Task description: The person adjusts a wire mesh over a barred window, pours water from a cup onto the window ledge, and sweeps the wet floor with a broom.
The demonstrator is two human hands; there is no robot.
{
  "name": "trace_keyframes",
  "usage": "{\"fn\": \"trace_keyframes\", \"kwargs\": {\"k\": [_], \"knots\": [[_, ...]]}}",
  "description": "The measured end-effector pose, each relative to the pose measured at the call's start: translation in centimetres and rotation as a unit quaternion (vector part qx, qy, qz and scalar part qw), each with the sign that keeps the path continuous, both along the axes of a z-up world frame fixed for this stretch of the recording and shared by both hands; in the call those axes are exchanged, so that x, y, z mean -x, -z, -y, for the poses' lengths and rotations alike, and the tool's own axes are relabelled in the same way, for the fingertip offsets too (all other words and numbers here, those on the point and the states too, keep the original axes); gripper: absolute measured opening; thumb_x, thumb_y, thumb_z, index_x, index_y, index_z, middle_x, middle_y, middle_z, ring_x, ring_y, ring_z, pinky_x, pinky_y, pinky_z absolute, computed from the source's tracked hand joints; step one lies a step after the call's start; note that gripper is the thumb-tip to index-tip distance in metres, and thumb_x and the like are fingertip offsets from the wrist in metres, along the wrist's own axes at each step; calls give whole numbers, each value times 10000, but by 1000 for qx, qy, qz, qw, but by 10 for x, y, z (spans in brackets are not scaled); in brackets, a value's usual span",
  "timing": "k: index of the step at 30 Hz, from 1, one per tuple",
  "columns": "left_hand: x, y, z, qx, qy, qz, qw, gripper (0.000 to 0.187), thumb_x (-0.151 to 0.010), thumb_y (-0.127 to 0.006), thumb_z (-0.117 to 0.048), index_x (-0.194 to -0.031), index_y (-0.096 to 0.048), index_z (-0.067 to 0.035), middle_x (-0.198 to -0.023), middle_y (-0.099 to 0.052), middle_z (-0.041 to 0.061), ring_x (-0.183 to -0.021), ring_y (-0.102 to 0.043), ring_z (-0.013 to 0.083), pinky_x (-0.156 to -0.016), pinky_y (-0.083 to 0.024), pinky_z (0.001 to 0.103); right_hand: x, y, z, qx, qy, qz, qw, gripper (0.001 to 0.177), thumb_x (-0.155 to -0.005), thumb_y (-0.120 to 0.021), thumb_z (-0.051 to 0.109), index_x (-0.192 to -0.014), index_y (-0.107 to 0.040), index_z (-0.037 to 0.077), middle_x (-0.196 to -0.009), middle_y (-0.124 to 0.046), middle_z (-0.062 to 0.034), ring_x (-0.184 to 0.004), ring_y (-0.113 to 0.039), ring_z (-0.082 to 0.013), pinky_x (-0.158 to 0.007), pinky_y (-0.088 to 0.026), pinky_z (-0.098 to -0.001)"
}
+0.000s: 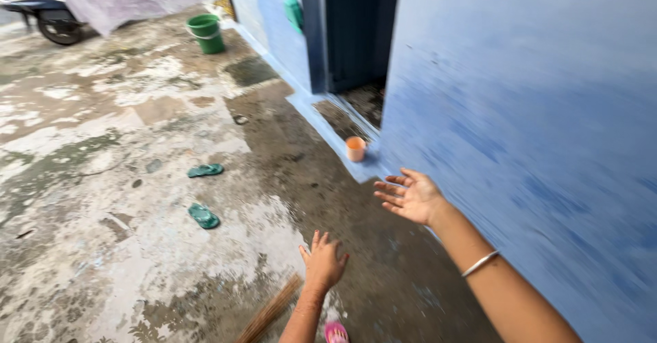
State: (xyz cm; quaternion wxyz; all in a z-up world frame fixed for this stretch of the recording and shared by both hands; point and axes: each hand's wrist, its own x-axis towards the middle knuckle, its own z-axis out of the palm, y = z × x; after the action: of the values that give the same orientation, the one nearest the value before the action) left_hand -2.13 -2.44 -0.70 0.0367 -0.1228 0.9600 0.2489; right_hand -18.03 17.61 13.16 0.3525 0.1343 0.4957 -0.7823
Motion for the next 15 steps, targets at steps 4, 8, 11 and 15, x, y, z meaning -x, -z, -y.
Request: {"fn": "trace_keyframes", "kwargs": {"k": [4, 8, 11, 15], "knots": [[69, 6, 80, -100, -97, -93, 986, 349, -903, -675, -356, -1200, -724, -179, -1441, -573, 79, -1416, -440, 273, -1197, -259, 532, 71, -7, 51, -28, -34, -16, 999, 363, -1031, -438, 381, -1191, -579, 87, -1263, -703, -159, -1179, -652, -314, -968, -484, -451], [120, -3, 163, -241, -110, -144, 953, 365, -917, -678, -307, -1211, -723, -97, -1228, -739, 112, -1178, -682, 264, -1013, -521, 382, 127, 12, 111, -57, -43, -3, 997, 340, -1033, -433, 369, -1179, -577, 99, -1281, -687, -153, -1185, -641, -306, -980, -483, -457], [138, 22, 211, -295, -139, -171, 930, 352, -909, -684, -288, -1178, -735, -66, -1127, -776, 116, -1061, -747, 236, -926, -562, 347, 160, 40, 159, -73, -77, 21, 994, 317, -1026, -447, 356, -1164, -588, 108, -1282, -696, -130, -1193, -648, -282, -976, -485, -442], [168, 42, 274, -357, -191, -152, 902, 330, -908, -674, -238, -1147, -747, -23, -1063, -798, 117, -996, -756, 197, -891, -565, 332, 200, 78, 230, -108, -115, 64, 985, 279, -1017, -483, 346, -1123, -613, 124, -1259, -719, -92, -1190, -649, -258, -952, -479, -423]]}}
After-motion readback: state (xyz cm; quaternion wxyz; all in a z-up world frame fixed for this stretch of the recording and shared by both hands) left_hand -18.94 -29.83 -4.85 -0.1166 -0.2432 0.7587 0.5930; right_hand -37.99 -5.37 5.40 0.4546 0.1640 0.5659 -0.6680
